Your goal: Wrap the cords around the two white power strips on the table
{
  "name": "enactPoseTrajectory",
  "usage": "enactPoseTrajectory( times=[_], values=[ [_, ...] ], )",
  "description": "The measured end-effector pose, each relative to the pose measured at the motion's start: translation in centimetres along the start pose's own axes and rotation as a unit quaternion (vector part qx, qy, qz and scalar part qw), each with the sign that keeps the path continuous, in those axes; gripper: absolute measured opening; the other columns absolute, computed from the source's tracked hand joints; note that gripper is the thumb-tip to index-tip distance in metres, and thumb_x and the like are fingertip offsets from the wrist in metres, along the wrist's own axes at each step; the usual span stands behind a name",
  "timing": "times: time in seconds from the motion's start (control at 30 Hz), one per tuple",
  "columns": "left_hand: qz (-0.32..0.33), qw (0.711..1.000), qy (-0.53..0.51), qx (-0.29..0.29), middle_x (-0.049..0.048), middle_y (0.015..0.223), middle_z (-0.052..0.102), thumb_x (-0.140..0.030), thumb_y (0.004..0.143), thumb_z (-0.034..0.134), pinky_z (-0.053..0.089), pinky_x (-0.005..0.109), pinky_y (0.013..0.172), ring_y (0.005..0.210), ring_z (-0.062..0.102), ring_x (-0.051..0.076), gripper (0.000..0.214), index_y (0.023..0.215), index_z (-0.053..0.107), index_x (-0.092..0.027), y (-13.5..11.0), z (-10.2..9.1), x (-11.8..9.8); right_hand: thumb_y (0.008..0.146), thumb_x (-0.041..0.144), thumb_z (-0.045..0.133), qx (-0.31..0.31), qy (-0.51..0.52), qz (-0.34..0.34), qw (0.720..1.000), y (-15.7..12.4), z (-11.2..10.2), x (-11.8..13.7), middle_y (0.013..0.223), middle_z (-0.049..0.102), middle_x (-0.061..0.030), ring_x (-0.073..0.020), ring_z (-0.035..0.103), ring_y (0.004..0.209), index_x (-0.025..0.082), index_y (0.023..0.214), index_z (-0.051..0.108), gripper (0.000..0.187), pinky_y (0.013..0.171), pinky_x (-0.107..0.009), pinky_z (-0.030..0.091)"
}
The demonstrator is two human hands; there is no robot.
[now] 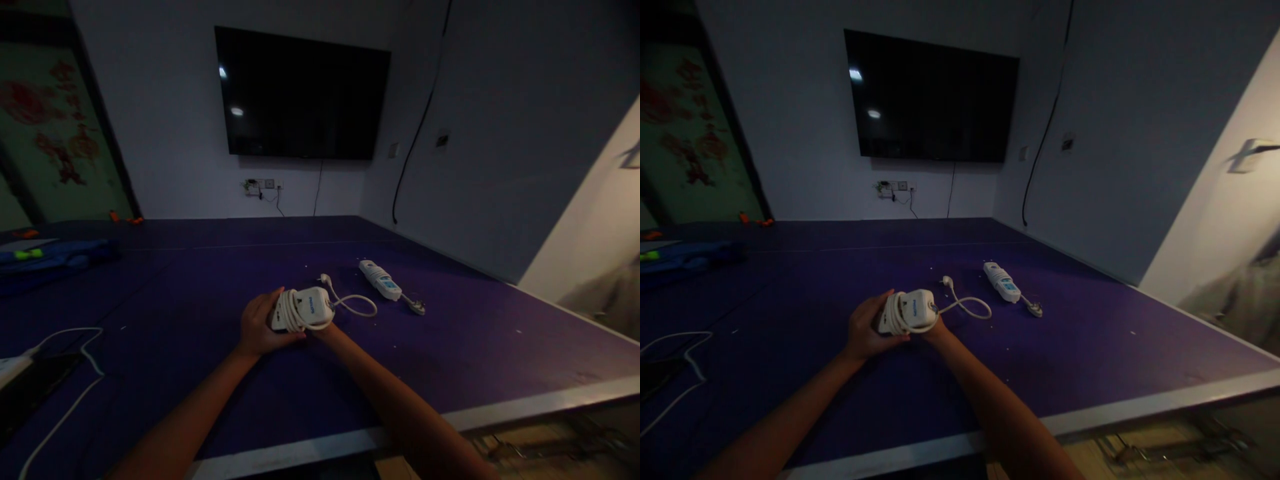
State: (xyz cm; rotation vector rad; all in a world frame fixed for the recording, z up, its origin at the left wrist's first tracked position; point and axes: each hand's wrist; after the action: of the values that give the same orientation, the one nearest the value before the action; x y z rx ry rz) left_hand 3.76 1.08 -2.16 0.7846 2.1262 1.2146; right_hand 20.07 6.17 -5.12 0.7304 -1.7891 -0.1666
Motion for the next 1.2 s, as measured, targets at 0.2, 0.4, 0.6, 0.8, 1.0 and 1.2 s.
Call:
enactPoseTrajectory(
  times=[0.2, 0.4, 0.6, 0.8, 1.0, 1.2],
  values=[
    [-0.172, 0.985, 0.004, -0.022, 0.0109, 0.107, 0.067, -0.064, 0.059, 0.066, 0.049, 0.035, 0.082, 0.094, 0.063, 0.025, 0.075, 0.116, 0.056, -0.018, 0.3, 0.3, 0.6, 0.077, 0.014, 0.049, 0.006, -0.264, 0.045, 0.963, 0.0, 0.9, 1.9, 0.107, 0.065, -0.0113, -0.0224, 0.057, 0.105, 0.017, 0.104, 0.063, 0.031, 0.087, -0.031, 0.043],
    [-0.321, 0.943, 0.077, -0.041, 0.0098, 0.096, 0.069, -0.065, 0.061, 0.062, 0.049, 0.033, 0.073, 0.087, 0.065, 0.026, 0.069, 0.113, 0.058, -0.019, 1.5, -0.4, 1.8, 0.094, 0.026, 0.033, 0.102, -0.490, 0.032, 0.865, -0.6, 0.8, 5.4, 0.095, 0.069, -0.0087, -0.0197, 0.065, 0.088, 0.020, 0.102, 0.063, 0.031, 0.077, -0.027, 0.042],
    [-0.365, 0.916, 0.163, -0.036, 0.0122, 0.096, 0.069, -0.070, 0.059, 0.060, 0.046, 0.035, 0.075, 0.091, 0.064, 0.029, 0.076, 0.114, 0.058, -0.018, 2.1, -1.2, 3.6, 0.093, 0.024, 0.038, 0.093, -0.559, 0.036, 0.823, -0.2, 0.1, 6.1, 0.093, 0.069, -0.0105, -0.0208, 0.064, 0.087, 0.017, 0.099, 0.063, 0.027, 0.078, -0.030, 0.040],
    [-0.401, 0.896, 0.193, -0.007, 0.0140, 0.095, 0.069, -0.075, 0.061, 0.053, 0.045, 0.035, 0.072, 0.090, 0.064, 0.031, 0.077, 0.112, 0.058, -0.017, 2.4, -1.3, 3.9, 0.093, 0.021, 0.037, 0.114, -0.563, -0.013, 0.818, -0.2, 0.0, 5.9, 0.094, 0.068, -0.0111, -0.0199, 0.064, 0.083, 0.016, 0.099, 0.063, 0.027, 0.073, -0.029, 0.042],
    [-0.408, 0.888, 0.204, 0.062, 0.0162, 0.092, 0.069, -0.078, 0.065, 0.044, 0.044, 0.036, 0.066, 0.085, 0.065, 0.033, 0.077, 0.108, 0.058, -0.016, 2.2, -1.2, 3.8, 0.094, 0.022, 0.039, 0.136, -0.556, -0.093, 0.815, -0.5, 0.9, 5.9, 0.091, 0.068, -0.0095, -0.0198, 0.064, 0.078, 0.015, 0.096, 0.061, 0.024, 0.065, -0.029, 0.041],
    [-0.298, 0.905, 0.275, 0.131, 0.0164, 0.093, 0.068, -0.076, 0.068, 0.041, 0.043, 0.033, 0.069, 0.085, 0.064, 0.030, 0.079, 0.113, 0.056, -0.013, 1.8, -0.8, 4.0, 0.095, 0.020, 0.036, 0.106, -0.572, -0.145, 0.801, -0.9, 0.4, 5.8, 0.092, 0.066, -0.0090, -0.0195, 0.061, 0.081, 0.014, 0.101, 0.060, 0.025, 0.067, -0.031, 0.040]
  ],
)
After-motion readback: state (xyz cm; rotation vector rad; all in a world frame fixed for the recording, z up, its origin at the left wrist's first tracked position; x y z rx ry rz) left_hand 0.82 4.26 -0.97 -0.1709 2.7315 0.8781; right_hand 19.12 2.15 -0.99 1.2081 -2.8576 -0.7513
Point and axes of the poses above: each hand's wrist, its own y-axis towards the middle knuckle, its own z-axis out of the palm, x = y × z
